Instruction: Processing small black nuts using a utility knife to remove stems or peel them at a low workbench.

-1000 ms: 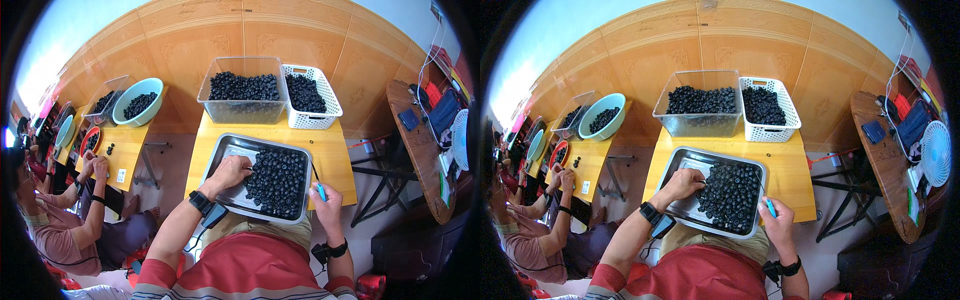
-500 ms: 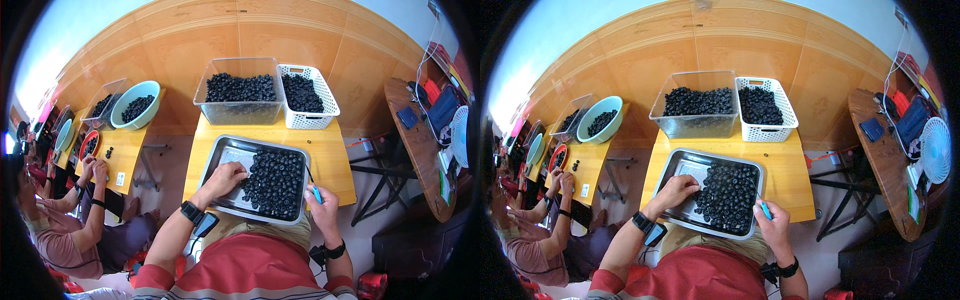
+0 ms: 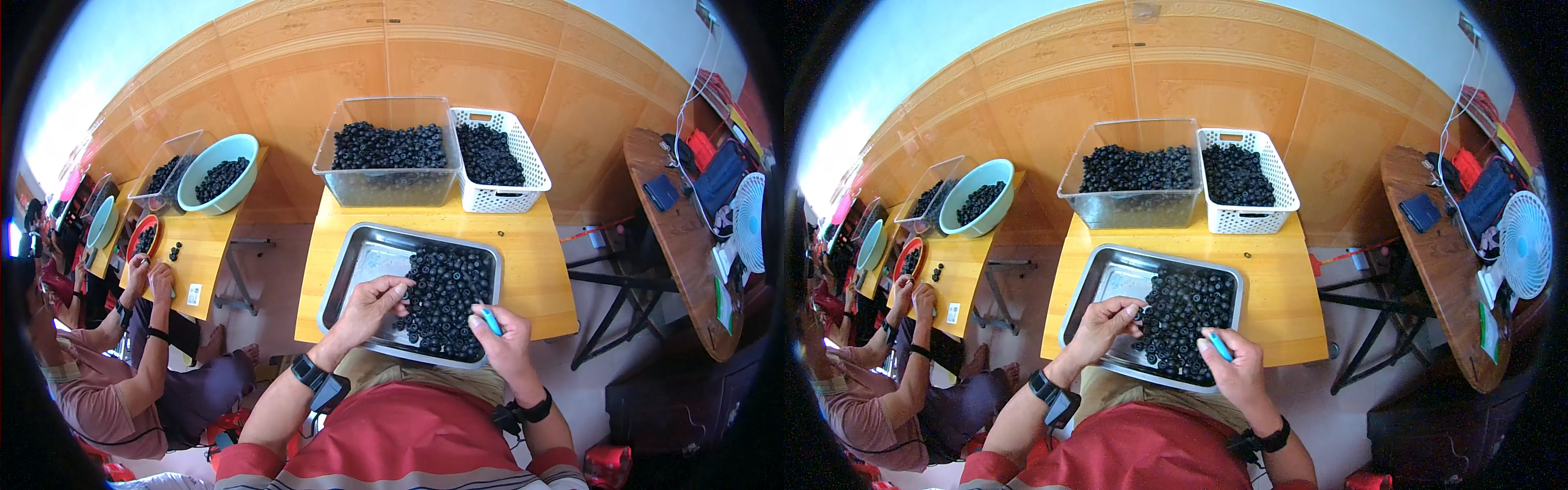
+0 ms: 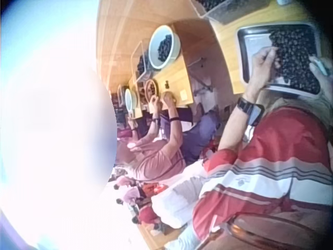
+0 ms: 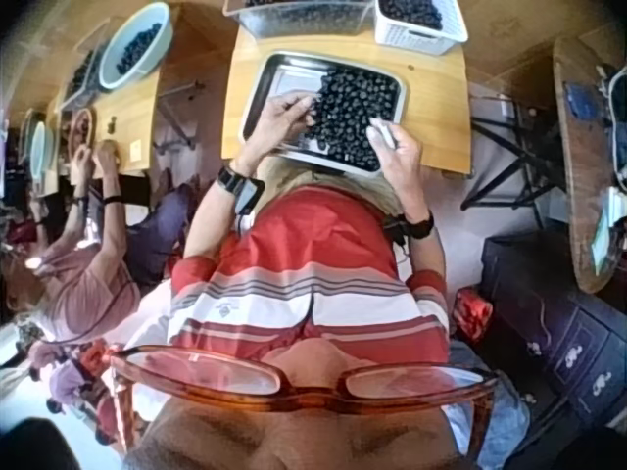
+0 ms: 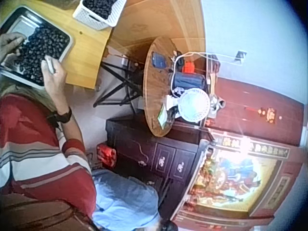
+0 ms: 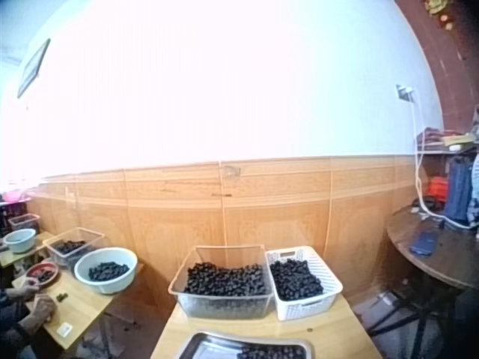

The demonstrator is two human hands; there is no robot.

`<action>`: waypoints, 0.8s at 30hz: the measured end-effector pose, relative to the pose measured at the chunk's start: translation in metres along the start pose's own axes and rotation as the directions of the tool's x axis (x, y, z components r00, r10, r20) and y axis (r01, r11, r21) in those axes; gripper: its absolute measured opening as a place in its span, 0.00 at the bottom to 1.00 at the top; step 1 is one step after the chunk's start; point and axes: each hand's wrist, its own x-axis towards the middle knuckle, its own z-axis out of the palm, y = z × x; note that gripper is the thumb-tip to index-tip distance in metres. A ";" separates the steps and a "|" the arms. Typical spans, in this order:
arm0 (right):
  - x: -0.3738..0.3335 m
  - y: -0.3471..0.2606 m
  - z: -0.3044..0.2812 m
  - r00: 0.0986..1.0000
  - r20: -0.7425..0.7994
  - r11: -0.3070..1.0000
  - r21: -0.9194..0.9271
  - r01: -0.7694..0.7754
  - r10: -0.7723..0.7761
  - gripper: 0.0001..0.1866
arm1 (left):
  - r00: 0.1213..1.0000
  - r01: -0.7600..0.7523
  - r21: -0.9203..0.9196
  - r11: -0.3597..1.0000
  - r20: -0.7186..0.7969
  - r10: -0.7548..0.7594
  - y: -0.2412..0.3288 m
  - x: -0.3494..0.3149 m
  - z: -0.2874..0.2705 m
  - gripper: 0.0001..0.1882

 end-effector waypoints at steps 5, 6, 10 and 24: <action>0.010 -0.010 0.026 0.990 0.100 0.994 0.057 0.097 -0.102 0.13 | 0.996 0.085 -0.288 0.954 0.059 -0.071 -0.001 -0.010 0.022 0.12; 0.012 -0.011 0.031 0.983 0.110 0.988 0.068 0.140 -0.147 0.13 | 0.994 0.106 -0.377 0.920 0.074 -0.084 0.001 -0.013 0.025 0.11; 0.016 -0.014 0.040 0.971 0.150 0.981 0.091 0.174 -0.186 0.14 | 0.989 0.148 -0.538 0.830 0.097 -0.113 0.011 -0.023 0.034 0.07; 0.018 -0.017 0.044 0.950 0.219 0.969 0.161 0.190 -0.222 0.12 | 0.976 0.216 -0.667 0.713 0.174 -0.133 0.006 -0.036 0.036 0.06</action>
